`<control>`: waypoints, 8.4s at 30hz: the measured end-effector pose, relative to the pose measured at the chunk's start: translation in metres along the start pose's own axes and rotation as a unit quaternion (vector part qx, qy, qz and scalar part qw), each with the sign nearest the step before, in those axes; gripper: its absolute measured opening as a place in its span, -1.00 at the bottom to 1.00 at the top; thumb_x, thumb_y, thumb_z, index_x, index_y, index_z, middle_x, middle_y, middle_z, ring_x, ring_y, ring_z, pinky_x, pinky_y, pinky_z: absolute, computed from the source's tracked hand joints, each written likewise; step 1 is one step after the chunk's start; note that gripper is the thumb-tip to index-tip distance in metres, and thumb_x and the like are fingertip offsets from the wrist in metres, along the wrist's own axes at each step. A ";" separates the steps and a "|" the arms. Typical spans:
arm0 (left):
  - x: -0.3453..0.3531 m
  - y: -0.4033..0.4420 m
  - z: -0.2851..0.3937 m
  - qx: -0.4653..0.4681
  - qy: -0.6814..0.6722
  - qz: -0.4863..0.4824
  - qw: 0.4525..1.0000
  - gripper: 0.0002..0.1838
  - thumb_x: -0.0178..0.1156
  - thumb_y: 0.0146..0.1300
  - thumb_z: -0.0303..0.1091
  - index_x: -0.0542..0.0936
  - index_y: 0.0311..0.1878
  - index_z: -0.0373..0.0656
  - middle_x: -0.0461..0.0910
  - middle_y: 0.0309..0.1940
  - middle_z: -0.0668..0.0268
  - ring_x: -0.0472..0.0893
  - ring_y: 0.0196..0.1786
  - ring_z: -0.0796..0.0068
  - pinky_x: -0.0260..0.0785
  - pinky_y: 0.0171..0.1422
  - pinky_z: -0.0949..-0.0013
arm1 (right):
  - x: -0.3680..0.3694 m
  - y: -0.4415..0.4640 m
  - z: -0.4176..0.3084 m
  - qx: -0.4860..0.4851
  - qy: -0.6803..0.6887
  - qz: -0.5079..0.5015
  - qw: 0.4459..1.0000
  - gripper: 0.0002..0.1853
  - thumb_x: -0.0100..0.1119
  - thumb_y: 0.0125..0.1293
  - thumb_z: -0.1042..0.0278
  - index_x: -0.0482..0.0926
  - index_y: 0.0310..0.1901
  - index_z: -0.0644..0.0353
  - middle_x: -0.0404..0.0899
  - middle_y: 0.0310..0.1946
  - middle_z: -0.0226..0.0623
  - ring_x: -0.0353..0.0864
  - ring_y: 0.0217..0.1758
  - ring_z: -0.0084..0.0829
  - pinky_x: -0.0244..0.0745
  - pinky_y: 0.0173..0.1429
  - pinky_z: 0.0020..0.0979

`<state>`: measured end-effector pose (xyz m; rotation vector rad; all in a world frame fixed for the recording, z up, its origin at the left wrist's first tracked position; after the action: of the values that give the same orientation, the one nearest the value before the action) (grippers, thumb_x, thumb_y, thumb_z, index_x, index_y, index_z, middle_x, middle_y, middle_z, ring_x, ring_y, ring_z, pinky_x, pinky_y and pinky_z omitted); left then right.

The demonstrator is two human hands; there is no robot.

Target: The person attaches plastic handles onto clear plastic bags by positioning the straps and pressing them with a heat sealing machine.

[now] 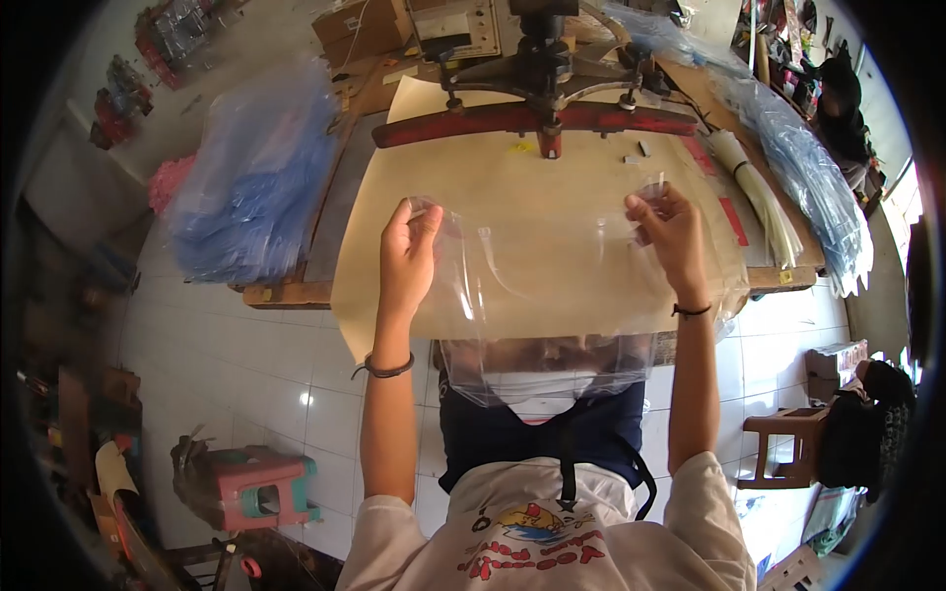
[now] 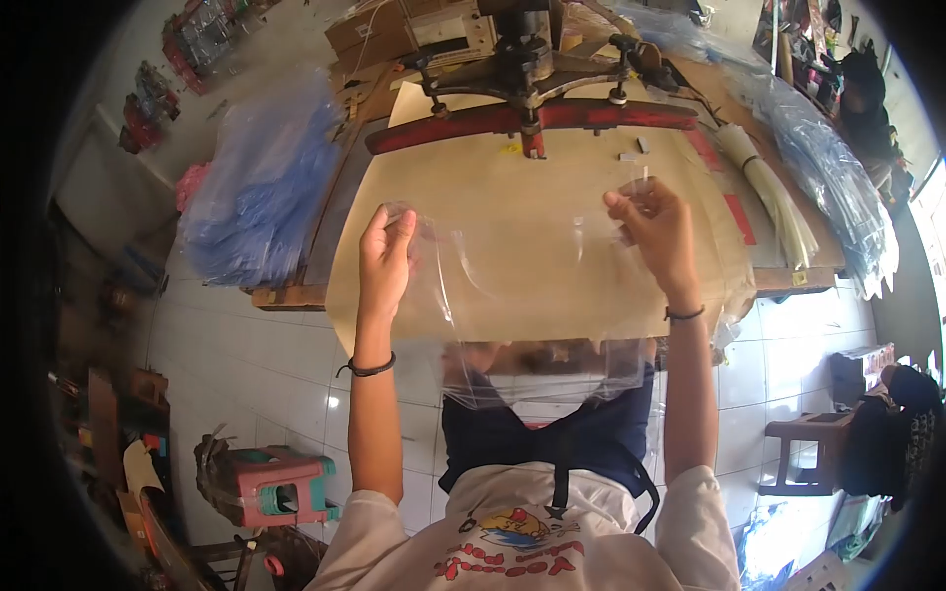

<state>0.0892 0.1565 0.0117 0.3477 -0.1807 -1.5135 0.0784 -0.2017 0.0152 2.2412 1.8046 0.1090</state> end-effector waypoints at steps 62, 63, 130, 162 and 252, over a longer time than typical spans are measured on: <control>0.009 -0.005 -0.027 -0.063 -0.035 -0.025 0.997 -0.65 0.09 0.62 -0.14 0.56 0.02 -0.31 0.61 -0.20 0.33 0.63 -0.14 0.56 0.53 -0.18 0.44 | 0.017 -0.016 0.023 0.027 0.182 -0.074 0.980 -0.73 0.18 0.57 0.30 0.55 0.11 0.33 0.72 -0.21 -0.34 0.47 -0.36 -0.74 0.24 -0.35 -0.67; 0.008 -0.004 -0.021 -0.028 0.011 -0.012 0.999 -0.66 0.10 0.61 -0.15 0.56 0.03 -0.32 0.63 -0.21 0.34 0.61 -0.16 0.59 0.49 -0.13 0.46 | 0.018 -0.016 0.022 0.019 0.183 -0.075 0.980 -0.74 0.18 0.57 0.32 0.55 0.12 0.32 0.73 -0.21 -0.33 0.47 -0.36 -0.75 0.23 -0.35 -0.67; 0.037 -0.187 0.032 0.163 0.344 -0.051 0.923 -0.68 0.60 -0.14 -0.39 0.75 -0.25 0.11 0.39 -0.45 0.43 0.47 -0.35 0.36 0.28 -0.22 0.21 | 0.154 0.078 0.008 -0.235 -0.450 -0.206 0.837 -0.17 0.15 0.41 -0.22 0.27 0.48 0.28 0.29 0.49 -0.04 0.16 0.59 0.00 -0.08 0.69 0.04; 0.056 -0.100 0.003 0.106 0.408 -0.039 0.906 -0.82 0.49 -0.04 -0.27 0.61 -0.47 0.16 0.52 0.41 0.44 0.30 0.57 0.04 -0.30 0.52 -0.43 | 0.157 0.090 0.009 -0.212 -0.499 -0.166 0.824 -0.16 0.04 0.40 -0.38 0.40 0.45 0.19 0.42 0.41 -0.07 0.29 0.50 -0.04 0.03 0.58 0.03; 0.045 -0.099 -0.006 0.119 0.390 -0.033 0.913 -0.78 0.54 -0.02 -0.17 0.61 -0.51 0.21 0.51 0.42 0.48 0.20 0.57 0.21 -0.40 0.55 -0.20 | 0.144 0.101 0.011 -0.177 -0.469 -0.170 0.849 -0.21 0.11 0.37 -0.39 0.45 0.42 0.04 0.43 0.31 0.13 0.29 0.48 0.21 -0.06 0.64 0.21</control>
<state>0.0002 0.1101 -0.0314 1.1323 0.2874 -1.3122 0.2091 -0.0835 0.0150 1.2899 1.4009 -0.5751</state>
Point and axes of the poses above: each hand's wrist, its own y-axis towards the middle knuckle, its own x-axis out of the palm, z = x × y, the point moved 10 cm from there along y, towards the middle knuckle
